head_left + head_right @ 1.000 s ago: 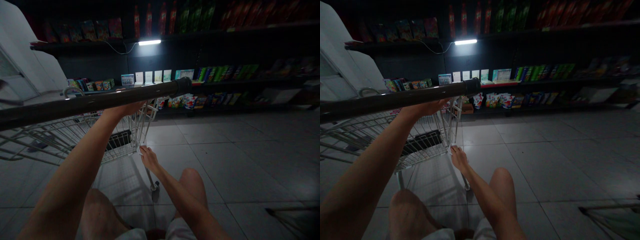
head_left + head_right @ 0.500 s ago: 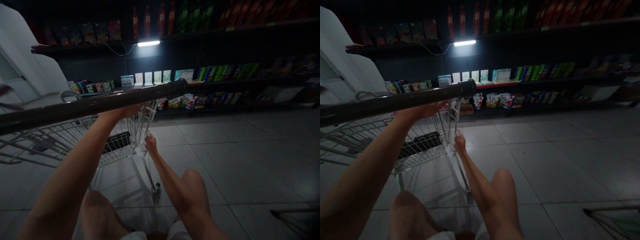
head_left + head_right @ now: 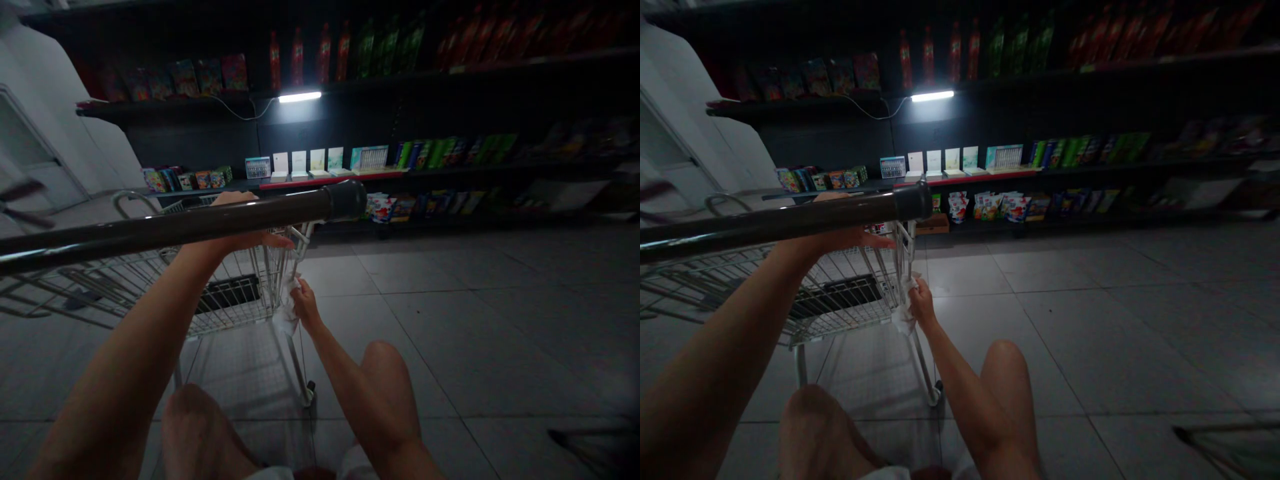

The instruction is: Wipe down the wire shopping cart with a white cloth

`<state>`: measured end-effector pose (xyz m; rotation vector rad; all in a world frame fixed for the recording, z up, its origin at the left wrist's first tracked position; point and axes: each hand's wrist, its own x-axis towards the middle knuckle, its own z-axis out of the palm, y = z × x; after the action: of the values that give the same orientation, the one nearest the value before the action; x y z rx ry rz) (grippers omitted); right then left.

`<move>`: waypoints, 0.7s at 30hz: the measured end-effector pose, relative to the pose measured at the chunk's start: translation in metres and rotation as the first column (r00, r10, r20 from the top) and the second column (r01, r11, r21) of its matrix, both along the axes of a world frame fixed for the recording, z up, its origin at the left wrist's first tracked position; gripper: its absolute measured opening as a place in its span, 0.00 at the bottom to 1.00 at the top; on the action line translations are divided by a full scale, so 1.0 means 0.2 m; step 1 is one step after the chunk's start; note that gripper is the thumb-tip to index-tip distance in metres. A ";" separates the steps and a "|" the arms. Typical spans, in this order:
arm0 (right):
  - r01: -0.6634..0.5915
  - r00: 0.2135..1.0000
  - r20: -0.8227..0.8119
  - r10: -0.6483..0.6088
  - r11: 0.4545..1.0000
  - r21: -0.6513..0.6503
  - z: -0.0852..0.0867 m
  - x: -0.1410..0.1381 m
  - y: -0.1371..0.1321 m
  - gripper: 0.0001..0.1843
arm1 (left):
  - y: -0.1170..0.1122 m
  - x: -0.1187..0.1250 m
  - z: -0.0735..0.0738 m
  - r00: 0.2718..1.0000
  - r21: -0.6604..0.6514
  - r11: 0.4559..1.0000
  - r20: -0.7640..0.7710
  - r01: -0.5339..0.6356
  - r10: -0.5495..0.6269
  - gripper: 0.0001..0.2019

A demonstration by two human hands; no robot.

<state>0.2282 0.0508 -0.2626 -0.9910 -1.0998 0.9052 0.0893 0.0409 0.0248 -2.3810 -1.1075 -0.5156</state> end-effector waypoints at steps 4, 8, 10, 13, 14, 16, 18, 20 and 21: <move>0.039 0.994 0.103 -0.041 0.999 0.028 0.12 0.06 -0.10 0.12 | -0.06 -0.06 0.03 0.998 -0.018 1.000 -0.059 -0.009 0.008 0.37; 0.208 0.977 -0.011 -0.214 0.938 0.277 0.48 0.17 -0.18 0.16 | -0.12 -0.11 0.01 0.999 -0.033 0.998 -0.014 0.049 -0.050 0.42; 0.244 0.963 -0.029 -0.267 0.822 0.515 0.70 0.18 -0.21 0.19 | -0.15 -0.11 -0.01 0.992 -0.016 0.991 0.002 0.130 -0.130 0.43; 0.167 0.961 0.032 -0.274 0.667 0.726 0.88 0.12 -0.23 0.20 | -0.20 -0.08 -0.05 0.978 -0.003 0.978 -0.017 0.208 -0.208 0.46; 0.155 0.959 0.045 -0.280 0.650 0.744 0.88 0.08 -0.24 0.20 | -0.22 -0.07 -0.06 0.978 0.001 0.978 -0.013 0.210 -0.210 0.46; 0.181 0.947 0.051 -0.317 0.659 0.730 0.79 0.01 -0.24 0.18 | -0.25 -0.03 -0.09 0.981 0.019 0.981 0.016 0.193 -0.193 0.46; 0.209 0.932 0.082 -0.353 0.710 0.672 0.64 -0.02 -0.24 0.15 | -0.27 -0.02 -0.12 0.983 0.041 0.984 0.066 0.171 -0.174 0.44; 0.190 0.930 0.144 -0.338 0.779 0.597 0.53 -0.01 -0.23 0.11 | -0.27 -0.03 -0.14 0.979 0.048 0.983 0.099 0.175 -0.179 0.43; 0.177 0.933 0.162 -0.321 0.803 0.570 0.51 0.01 -0.24 0.11 | -0.26 -0.04 -0.14 0.976 0.045 0.981 0.104 0.187 -0.191 0.43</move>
<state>0.2294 0.0032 -0.1599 -0.7502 -1.3071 0.2117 0.0812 -0.0107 -0.0042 -2.4662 -0.9119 -0.7301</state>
